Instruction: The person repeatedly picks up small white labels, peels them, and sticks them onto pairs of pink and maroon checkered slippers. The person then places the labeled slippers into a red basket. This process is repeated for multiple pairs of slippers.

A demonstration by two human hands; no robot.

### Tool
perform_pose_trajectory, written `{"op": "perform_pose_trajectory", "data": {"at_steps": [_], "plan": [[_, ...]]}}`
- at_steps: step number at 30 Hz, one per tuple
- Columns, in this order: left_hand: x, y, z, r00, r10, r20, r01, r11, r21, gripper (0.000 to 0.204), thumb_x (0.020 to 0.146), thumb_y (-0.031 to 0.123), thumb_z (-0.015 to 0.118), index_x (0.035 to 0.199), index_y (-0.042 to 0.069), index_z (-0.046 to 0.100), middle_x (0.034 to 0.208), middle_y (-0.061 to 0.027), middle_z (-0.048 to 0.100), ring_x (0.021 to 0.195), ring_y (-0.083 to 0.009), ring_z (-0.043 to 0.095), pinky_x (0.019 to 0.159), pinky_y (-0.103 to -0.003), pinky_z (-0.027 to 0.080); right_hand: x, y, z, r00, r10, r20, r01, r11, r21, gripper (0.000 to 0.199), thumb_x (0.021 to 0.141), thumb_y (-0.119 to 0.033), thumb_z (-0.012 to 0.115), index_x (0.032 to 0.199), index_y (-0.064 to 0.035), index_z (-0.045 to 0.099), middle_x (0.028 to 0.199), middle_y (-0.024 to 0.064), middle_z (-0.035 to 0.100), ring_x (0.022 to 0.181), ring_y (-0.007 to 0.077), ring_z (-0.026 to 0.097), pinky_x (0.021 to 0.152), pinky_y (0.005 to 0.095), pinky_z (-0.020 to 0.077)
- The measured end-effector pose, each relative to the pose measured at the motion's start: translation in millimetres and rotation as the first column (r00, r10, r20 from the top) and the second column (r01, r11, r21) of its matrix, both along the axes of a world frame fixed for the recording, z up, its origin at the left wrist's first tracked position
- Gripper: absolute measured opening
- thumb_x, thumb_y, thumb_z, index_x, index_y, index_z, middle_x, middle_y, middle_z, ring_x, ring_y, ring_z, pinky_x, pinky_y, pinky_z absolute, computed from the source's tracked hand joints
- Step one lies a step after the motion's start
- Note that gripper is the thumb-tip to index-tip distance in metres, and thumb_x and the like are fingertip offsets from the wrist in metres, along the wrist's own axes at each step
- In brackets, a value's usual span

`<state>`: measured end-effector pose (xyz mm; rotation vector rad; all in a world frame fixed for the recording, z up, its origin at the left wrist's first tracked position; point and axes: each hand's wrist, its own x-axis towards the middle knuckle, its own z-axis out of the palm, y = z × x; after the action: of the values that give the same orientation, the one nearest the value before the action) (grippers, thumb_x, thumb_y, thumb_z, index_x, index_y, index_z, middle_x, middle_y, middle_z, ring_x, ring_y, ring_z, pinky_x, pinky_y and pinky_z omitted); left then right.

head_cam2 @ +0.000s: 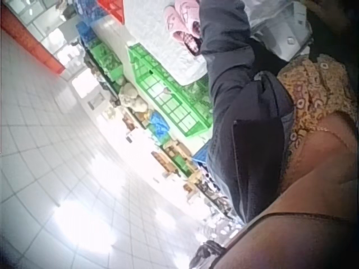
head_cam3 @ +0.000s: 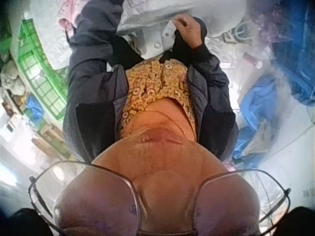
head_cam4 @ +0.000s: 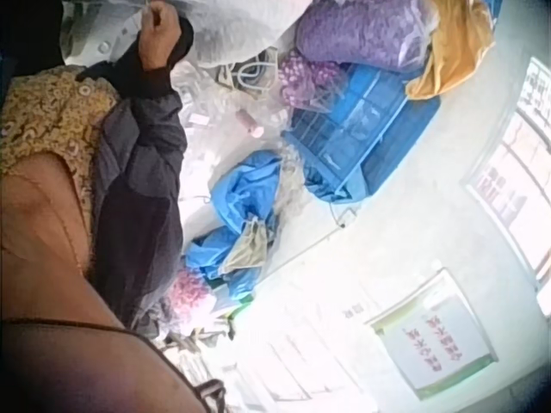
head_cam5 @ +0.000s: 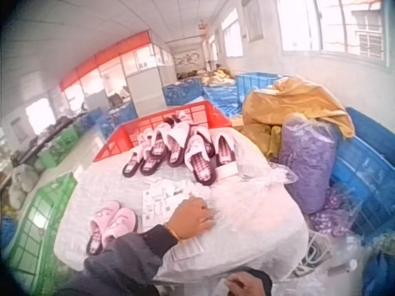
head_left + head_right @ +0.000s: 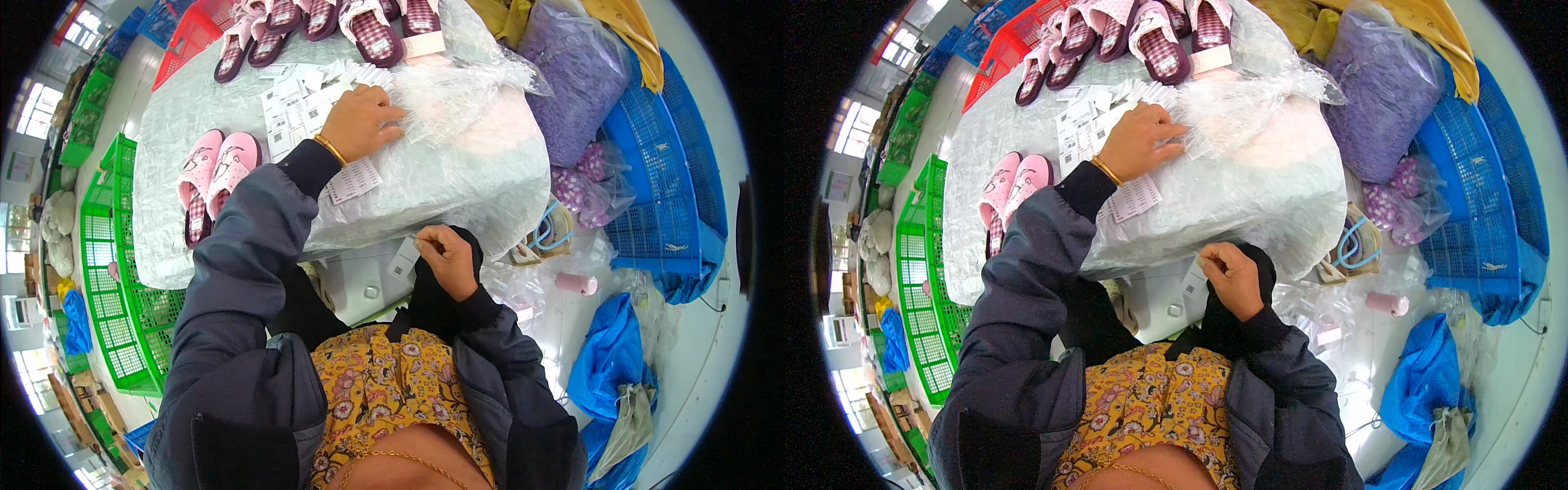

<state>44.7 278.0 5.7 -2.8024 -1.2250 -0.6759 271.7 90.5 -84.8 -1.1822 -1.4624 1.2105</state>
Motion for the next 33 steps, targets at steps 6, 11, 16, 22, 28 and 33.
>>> {"op": "perform_pose_trajectory", "data": {"at_steps": [6, 11, 16, 22, 28, 33], "plan": [[12.0, 4.7, -3.8, 0.994, 0.045, -0.098, -0.043, 0.999, 0.028, 0.042, 0.084, 0.043, 0.069, 0.114, 0.013, 0.071, 0.097, -0.0085, 0.058, 0.093, -0.0267, 0.056, 0.079, -0.038, 0.044, 1.9, -1.9, -0.5, 1.000, 0.000, 0.022, 0.000, 1.000, 0.024, 0.010, 0.087, -0.004, 0.070, 0.095, -0.0021, 0.066, 0.083, 0.0057, 0.063, 0.072, 0.0133, 0.059, 0.066, 0.0255, 0.0481], [2.7, -5.2, 18.4, 0.980, 0.002, -0.201, -0.023, 0.994, -0.103, 0.051, 0.078, 0.051, 0.073, 0.113, 0.014, 0.071, 0.103, -0.0092, 0.058, 0.099, -0.0284, 0.054, 0.085, -0.039, 0.042, 1.2, -2.3, -1.8, 1.000, -0.003, 0.012, 0.002, 0.998, 0.061, 0.010, 0.086, -0.004, 0.070, 0.095, -0.0019, 0.065, 0.083, 0.0059, 0.063, 0.072, 0.0138, 0.059, 0.066, 0.0260, 0.0482], [-12.1, -29.3, 19.9, 0.989, -0.073, -0.131, 0.052, 0.987, -0.152, 0.048, 0.076, 0.047, 0.076, 0.110, 0.014, 0.071, 0.116, -0.0096, 0.058, 0.112, -0.0307, 0.051, 0.095, -0.040, 0.039, 1.3, -2.4, 3.2, 1.000, -0.003, 0.030, 0.001, 0.998, 0.058, 0.010, 0.086, -0.003, 0.069, 0.096, -0.0022, 0.066, 0.083, 0.0058, 0.063, 0.072, 0.0129, 0.059, 0.066, 0.0255, 0.0480], [-0.8, -32.4, 14.2, 0.988, 0.114, 0.104, -0.112, 0.993, -0.025, 0.035, 0.076, 0.033, 0.078, 0.102, 0.012, 0.068, 0.119, -0.0110, 0.058, 0.116, -0.0311, 0.051, 0.097, -0.041, 0.039, -1.4, -2.8, -2.0, 1.000, 0.000, 0.014, -0.001, 0.999, 0.050, 0.010, 0.086, -0.003, 0.070, 0.095, -0.0024, 0.066, 0.084, 0.0051, 0.063, 0.072, 0.0121, 0.059, 0.066, 0.0249, 0.0475], [23.0, -1.3, 5.3, 0.978, 0.181, 0.103, -0.186, 0.981, 0.044, 0.024, 0.081, 0.028, 0.073, 0.096, 0.010, 0.068, 0.108, -0.0092, 0.063, 0.103, -0.0302, 0.058, 0.087, -0.040, 0.046, -1.7, -4.2, -1.1, 1.000, -0.012, 0.016, 0.011, 0.999, 0.047, 0.011, 0.086, -0.003, 0.070, 0.096, -0.0027, 0.066, 0.083, 0.0046, 0.062, 0.072, 0.0120, 0.059, 0.065, 0.0249, 0.0474], [34.1, 24.9, 3.2, 0.914, 0.243, 0.324, -0.319, 0.925, 0.205, 0.023, 0.086, 0.029, 0.071, 0.093, 0.008, 0.067, 0.086, -0.0079, 0.064, 0.076, -0.0265, 0.062, 0.068, -0.037, 0.050, -0.3, -3.8, 0.5, 1.000, -0.006, 0.015, 0.005, 0.999, 0.047, 0.011, 0.087, -0.004, 0.070, 0.096, -0.0026, 0.066, 0.083, 0.0047, 0.062, 0.072, 0.0121, 0.059, 0.065, 0.0253, 0.0475]]}}
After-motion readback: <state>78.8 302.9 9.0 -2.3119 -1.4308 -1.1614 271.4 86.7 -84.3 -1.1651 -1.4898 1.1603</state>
